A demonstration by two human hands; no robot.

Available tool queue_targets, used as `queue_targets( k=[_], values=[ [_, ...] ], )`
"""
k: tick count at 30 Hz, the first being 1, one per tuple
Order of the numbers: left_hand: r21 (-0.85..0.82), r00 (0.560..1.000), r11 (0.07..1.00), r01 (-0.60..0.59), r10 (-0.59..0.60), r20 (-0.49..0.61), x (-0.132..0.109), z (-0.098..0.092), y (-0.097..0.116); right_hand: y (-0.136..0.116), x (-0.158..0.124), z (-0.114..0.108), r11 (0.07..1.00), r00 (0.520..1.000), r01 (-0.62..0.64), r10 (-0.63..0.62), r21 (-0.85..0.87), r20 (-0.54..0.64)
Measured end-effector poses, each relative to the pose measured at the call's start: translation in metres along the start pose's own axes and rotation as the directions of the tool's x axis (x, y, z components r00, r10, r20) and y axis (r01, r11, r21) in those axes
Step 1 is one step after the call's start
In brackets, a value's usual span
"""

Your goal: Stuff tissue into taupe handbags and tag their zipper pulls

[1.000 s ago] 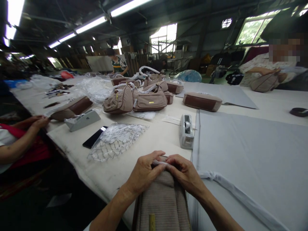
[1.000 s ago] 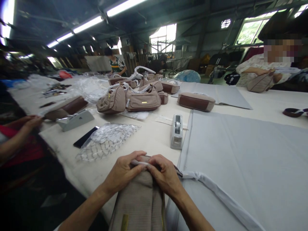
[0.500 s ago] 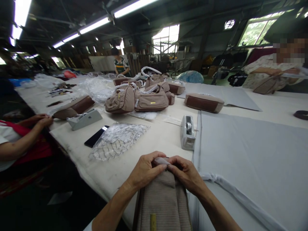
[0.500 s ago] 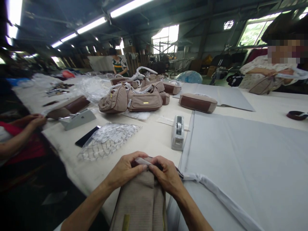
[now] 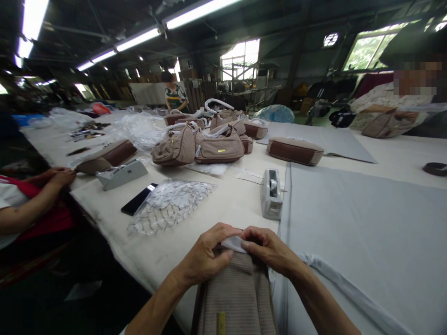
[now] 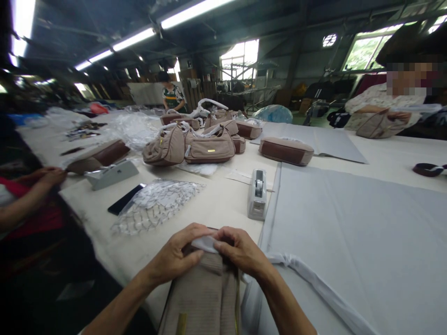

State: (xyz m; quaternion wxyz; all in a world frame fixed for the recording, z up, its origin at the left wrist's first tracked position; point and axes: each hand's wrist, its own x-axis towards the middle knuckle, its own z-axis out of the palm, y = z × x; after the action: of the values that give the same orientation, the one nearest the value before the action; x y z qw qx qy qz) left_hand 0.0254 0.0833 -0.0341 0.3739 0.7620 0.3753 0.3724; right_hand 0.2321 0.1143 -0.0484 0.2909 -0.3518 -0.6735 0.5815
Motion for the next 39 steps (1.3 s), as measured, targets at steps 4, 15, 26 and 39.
queue_targets(
  k=[4, 15, 26, 39],
  values=[
    [0.009, 0.957, 0.958, 0.285, -0.284, -0.051, 0.003, -0.005, 0.009, 0.007, -0.004, 0.012, 0.999, 0.986, 0.004, -0.011, -0.045, -0.166],
    [0.006, 0.936, 0.937, 0.35, -0.35, -0.05, 0.026, 0.009, 0.017, 0.009, -0.007, 0.002, 0.984, 0.985, 0.119, -0.134, -0.135, -0.11],
    [-0.246, 0.876, 0.851, 0.464, -0.482, -0.015, 0.026, 0.012, 0.003, 0.018, -0.008, 0.001, 0.991, 0.986, 0.025, -0.002, 0.135, -0.169],
    [-0.266, 0.837, 0.816, 0.513, -0.545, -0.059, 0.025, 0.008, 0.006, 0.009, 0.002, 0.009, 1.0, 0.996, 0.006, -0.005, 0.013, -0.086]
  ],
)
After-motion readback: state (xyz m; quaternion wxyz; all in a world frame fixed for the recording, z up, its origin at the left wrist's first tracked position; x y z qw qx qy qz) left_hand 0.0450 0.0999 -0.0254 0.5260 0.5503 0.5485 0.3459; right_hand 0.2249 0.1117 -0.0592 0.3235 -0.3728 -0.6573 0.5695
